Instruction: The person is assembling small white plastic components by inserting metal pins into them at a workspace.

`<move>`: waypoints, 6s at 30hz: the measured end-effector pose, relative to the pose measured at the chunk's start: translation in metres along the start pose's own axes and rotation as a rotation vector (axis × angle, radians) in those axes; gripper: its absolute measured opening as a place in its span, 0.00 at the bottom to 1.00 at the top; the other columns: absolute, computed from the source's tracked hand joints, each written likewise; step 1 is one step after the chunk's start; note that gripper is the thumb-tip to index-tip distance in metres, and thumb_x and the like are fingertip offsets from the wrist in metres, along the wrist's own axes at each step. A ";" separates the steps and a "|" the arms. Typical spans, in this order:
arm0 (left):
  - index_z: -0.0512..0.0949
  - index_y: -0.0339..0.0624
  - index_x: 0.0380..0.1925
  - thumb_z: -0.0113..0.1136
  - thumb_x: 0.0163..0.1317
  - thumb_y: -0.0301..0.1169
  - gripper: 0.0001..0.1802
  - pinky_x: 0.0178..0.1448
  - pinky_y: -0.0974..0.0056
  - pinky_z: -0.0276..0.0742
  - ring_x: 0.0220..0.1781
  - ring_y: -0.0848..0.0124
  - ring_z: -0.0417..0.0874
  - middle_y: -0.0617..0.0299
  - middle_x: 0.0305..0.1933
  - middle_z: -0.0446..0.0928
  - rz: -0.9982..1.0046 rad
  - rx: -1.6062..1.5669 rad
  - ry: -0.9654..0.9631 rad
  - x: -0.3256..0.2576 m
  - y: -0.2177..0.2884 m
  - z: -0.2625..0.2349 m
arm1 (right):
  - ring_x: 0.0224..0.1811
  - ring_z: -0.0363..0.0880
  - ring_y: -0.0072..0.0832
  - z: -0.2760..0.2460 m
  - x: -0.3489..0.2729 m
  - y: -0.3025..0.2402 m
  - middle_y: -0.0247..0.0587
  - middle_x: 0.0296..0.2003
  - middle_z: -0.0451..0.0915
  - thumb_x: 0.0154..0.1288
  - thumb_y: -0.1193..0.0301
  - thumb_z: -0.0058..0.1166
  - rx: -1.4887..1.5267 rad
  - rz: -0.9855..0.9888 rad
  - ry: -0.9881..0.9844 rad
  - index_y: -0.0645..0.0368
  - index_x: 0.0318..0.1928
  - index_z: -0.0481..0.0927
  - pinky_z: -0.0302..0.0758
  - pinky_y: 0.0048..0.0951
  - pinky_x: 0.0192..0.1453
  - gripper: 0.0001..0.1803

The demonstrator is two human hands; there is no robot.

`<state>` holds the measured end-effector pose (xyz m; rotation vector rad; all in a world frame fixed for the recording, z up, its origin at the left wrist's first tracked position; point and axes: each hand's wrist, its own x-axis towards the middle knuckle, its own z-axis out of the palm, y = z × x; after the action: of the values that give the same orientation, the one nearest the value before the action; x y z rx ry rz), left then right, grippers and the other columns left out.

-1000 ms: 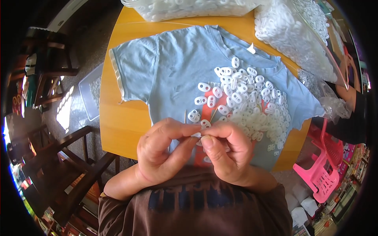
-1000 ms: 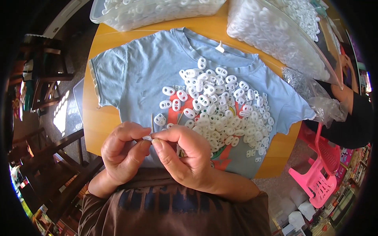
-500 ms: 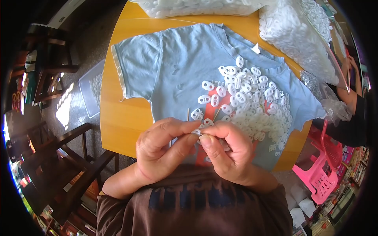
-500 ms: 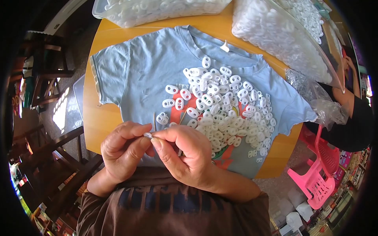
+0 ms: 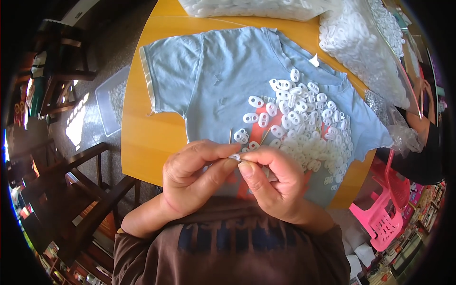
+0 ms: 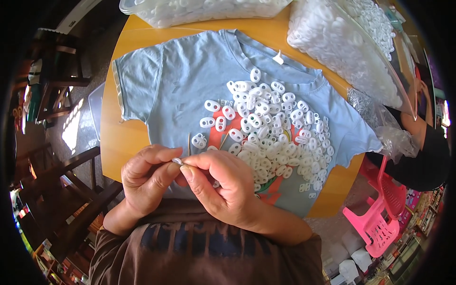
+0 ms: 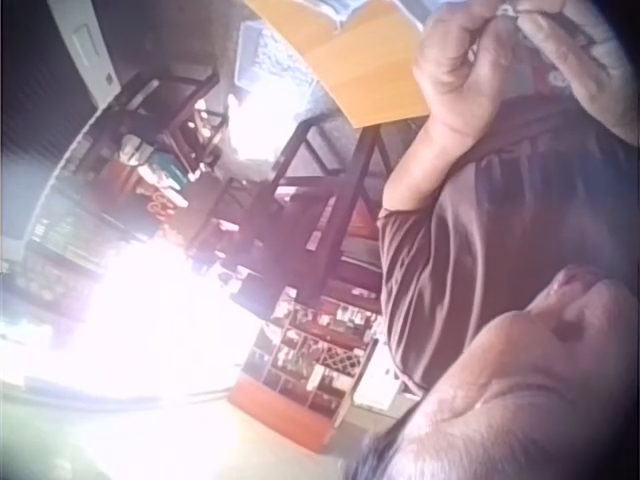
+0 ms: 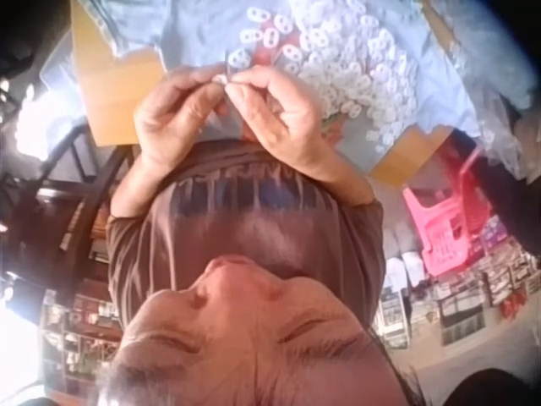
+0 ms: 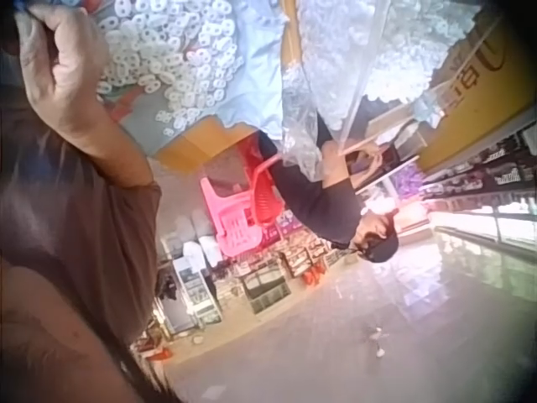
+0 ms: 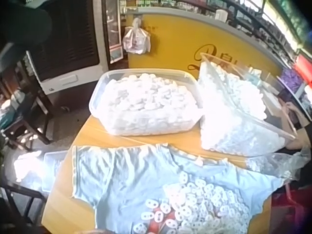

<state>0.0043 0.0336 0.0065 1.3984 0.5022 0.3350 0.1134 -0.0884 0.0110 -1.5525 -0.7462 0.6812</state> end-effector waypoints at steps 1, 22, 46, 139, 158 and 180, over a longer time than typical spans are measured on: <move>0.78 0.33 0.42 0.57 0.55 0.15 0.13 0.30 0.72 0.72 0.26 0.75 0.79 0.60 0.27 0.78 0.035 0.010 -0.006 0.001 -0.001 -0.001 | 0.20 0.73 0.28 0.000 0.001 0.001 0.38 0.22 0.77 0.58 0.78 0.57 0.001 0.000 -0.003 0.64 0.34 0.77 0.68 0.26 0.25 0.04; 0.78 0.35 0.37 0.60 0.50 0.14 0.12 0.31 0.70 0.74 0.28 0.70 0.80 0.56 0.33 0.81 0.222 0.237 -0.002 0.003 -0.007 -0.002 | 0.23 0.75 0.26 -0.005 0.007 0.004 0.39 0.26 0.78 0.56 0.80 0.58 -0.056 -0.163 -0.021 0.65 0.36 0.77 0.70 0.23 0.25 0.07; 0.74 0.34 0.41 0.53 0.60 0.17 0.09 0.38 0.75 0.73 0.33 0.79 0.76 0.62 0.38 0.76 -0.175 -0.353 -0.044 -0.002 -0.003 -0.004 | 0.20 0.73 0.25 -0.006 0.007 0.006 0.37 0.22 0.77 0.52 0.83 0.60 -0.079 -0.192 0.027 0.63 0.34 0.78 0.68 0.24 0.24 0.08; 0.73 0.35 0.41 0.54 0.60 0.17 0.09 0.33 0.78 0.70 0.29 0.83 0.73 0.66 0.33 0.76 -0.093 -0.370 0.043 -0.002 -0.001 0.005 | 0.41 0.76 0.19 -0.022 0.010 -0.010 0.39 0.41 0.78 0.59 0.81 0.56 0.355 0.187 -0.110 0.66 0.48 0.75 0.74 0.21 0.46 0.15; 0.71 0.34 0.42 0.53 0.60 0.16 0.10 0.35 0.77 0.71 0.32 0.83 0.74 0.64 0.36 0.75 -0.028 -0.376 0.044 -0.004 -0.005 0.010 | 0.30 0.80 0.30 -0.015 0.017 -0.004 0.42 0.32 0.80 0.50 0.82 0.62 -0.145 -0.272 -0.031 0.63 0.42 0.78 0.75 0.26 0.33 0.16; 0.69 0.32 0.48 0.50 0.63 0.17 0.13 0.45 0.72 0.75 0.41 0.76 0.78 0.58 0.41 0.76 -0.027 -0.430 0.062 -0.006 -0.012 0.020 | 0.31 0.78 0.28 -0.015 0.014 0.004 0.40 0.32 0.78 0.53 0.82 0.60 -0.079 -0.232 0.029 0.64 0.42 0.78 0.73 0.24 0.34 0.13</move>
<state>0.0089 0.0117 -0.0030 0.9658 0.4663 0.4374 0.1340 -0.0867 0.0084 -1.5145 -0.9241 0.4622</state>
